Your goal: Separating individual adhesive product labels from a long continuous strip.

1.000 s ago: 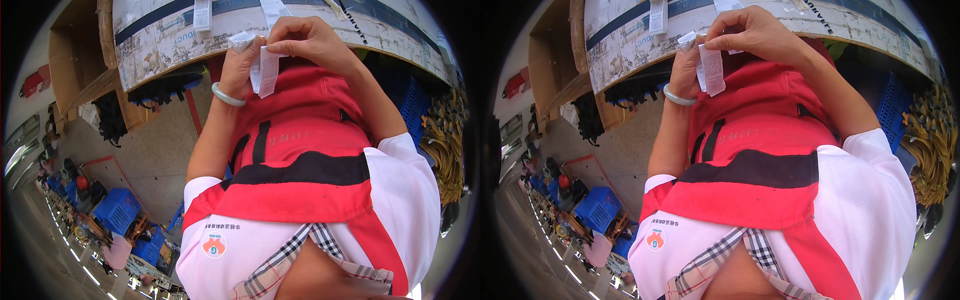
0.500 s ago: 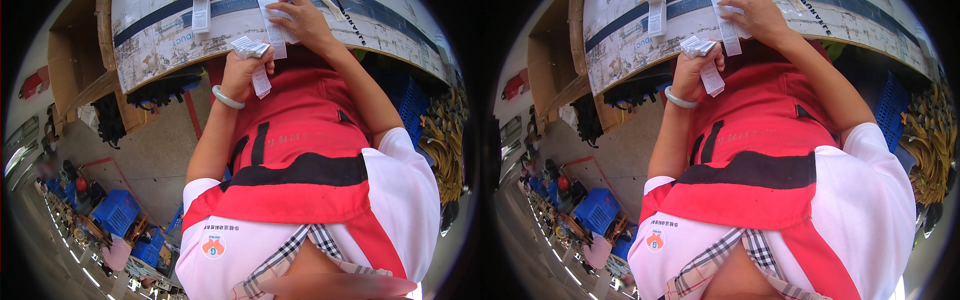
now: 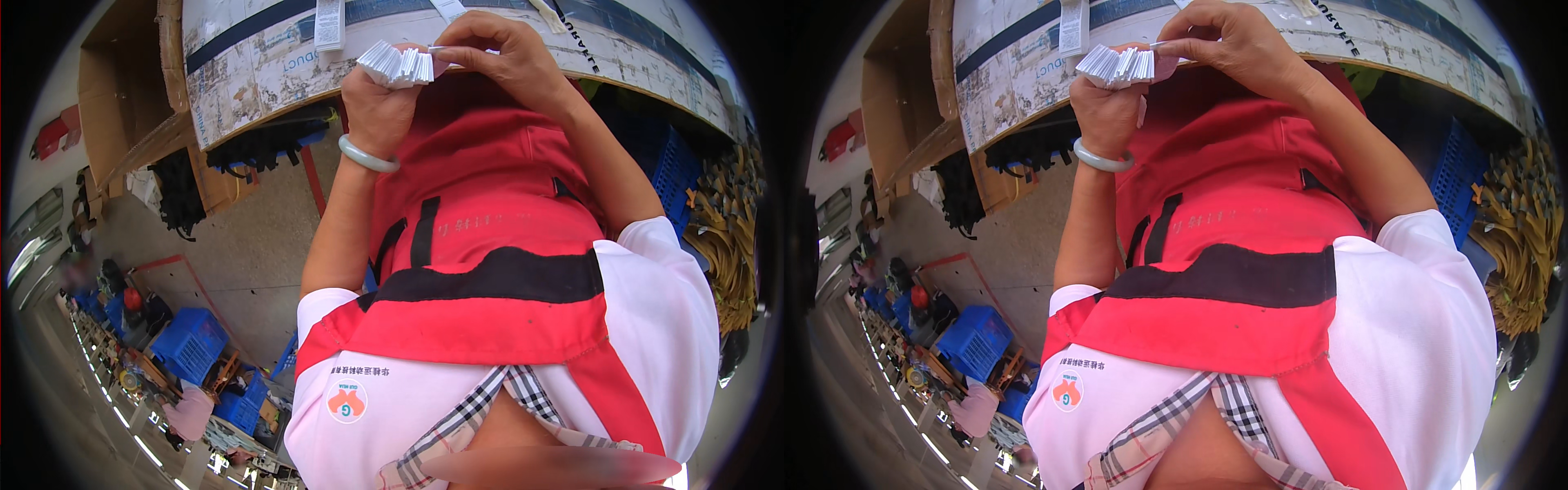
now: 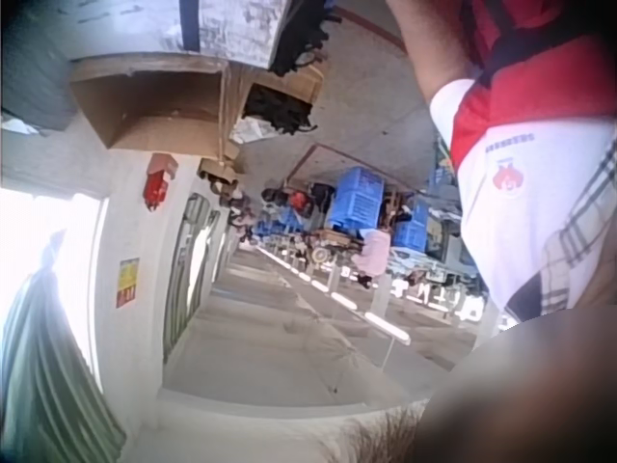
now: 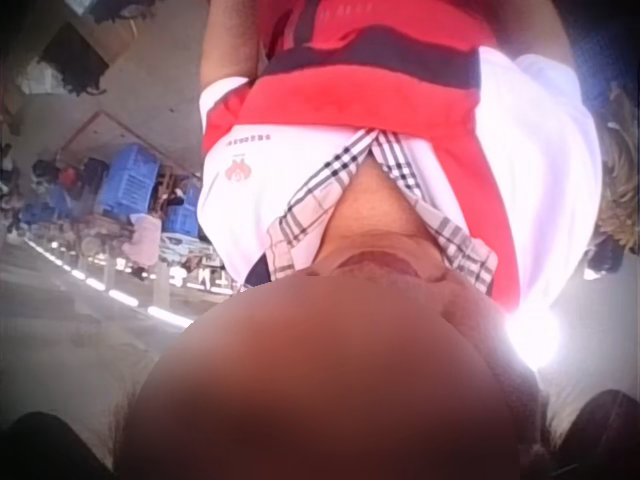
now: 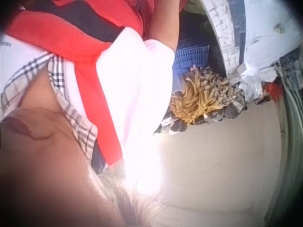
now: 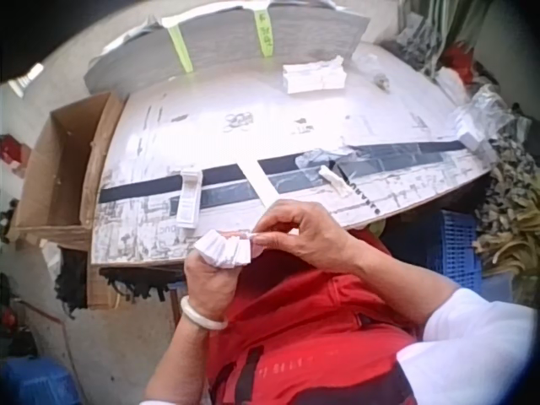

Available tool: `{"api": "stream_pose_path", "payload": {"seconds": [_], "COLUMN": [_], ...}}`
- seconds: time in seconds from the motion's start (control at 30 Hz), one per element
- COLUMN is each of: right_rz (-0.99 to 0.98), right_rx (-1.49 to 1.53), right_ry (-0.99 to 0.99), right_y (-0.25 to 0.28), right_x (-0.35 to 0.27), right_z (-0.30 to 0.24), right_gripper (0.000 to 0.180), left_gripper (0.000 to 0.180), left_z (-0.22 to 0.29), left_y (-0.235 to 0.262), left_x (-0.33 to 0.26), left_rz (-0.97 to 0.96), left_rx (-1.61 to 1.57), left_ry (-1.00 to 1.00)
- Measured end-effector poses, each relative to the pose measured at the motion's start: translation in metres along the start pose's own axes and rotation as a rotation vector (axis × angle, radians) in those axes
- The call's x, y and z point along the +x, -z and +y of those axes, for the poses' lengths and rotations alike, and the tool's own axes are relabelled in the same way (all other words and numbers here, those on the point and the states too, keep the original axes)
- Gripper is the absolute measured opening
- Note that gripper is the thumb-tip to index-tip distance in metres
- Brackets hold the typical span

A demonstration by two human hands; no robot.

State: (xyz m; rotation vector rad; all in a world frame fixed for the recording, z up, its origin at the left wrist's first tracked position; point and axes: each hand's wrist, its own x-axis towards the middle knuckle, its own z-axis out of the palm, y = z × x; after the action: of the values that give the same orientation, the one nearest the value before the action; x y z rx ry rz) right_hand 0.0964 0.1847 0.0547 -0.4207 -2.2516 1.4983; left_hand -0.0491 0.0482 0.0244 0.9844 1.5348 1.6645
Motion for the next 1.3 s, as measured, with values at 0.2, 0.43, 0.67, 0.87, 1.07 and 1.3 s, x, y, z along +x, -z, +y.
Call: {"api": "stream_pose_path", "payload": {"seconds": [0.2,0.43,0.67,0.87,1.07,1.3], "right_rz": [-0.055,-0.031,-0.054,-0.066,-0.083,-0.111], "right_rx": [0.076,0.152,0.075,0.069,-0.001,0.139], "right_ry": [-0.235,-0.225,-0.116,-0.173,-0.192,-0.239], "right_y": [0.001,-0.003,-0.006,-0.006,-0.006,-0.007], "right_x": [-0.005,-0.008,-0.007,-0.008,-0.008,-0.011], "right_z": [-0.001,-0.003,0.001,0.005,0.000,0.006], "right_gripper": [0.017,0.015,0.016,0.018,0.017,0.016], "left_gripper": [0.022,0.025,0.020,0.021,0.023,0.023], "left_z": [-0.004,-0.005,-0.009,-0.008,-0.016,-0.012], "left_y": [0.006,0.006,0.004,0.005,0.005,0.003], "left_x": [-0.003,-0.004,-0.007,-0.010,-0.011,-0.011], "left_rz": [-0.019,-0.051,-0.065,-0.072,-0.042,-0.070], "left_rx": [0.024,-0.073,-0.007,-0.116,-0.069,-0.043], "left_ry": [-0.050,-0.021,-0.113,0.108,-0.034,-0.062]}}
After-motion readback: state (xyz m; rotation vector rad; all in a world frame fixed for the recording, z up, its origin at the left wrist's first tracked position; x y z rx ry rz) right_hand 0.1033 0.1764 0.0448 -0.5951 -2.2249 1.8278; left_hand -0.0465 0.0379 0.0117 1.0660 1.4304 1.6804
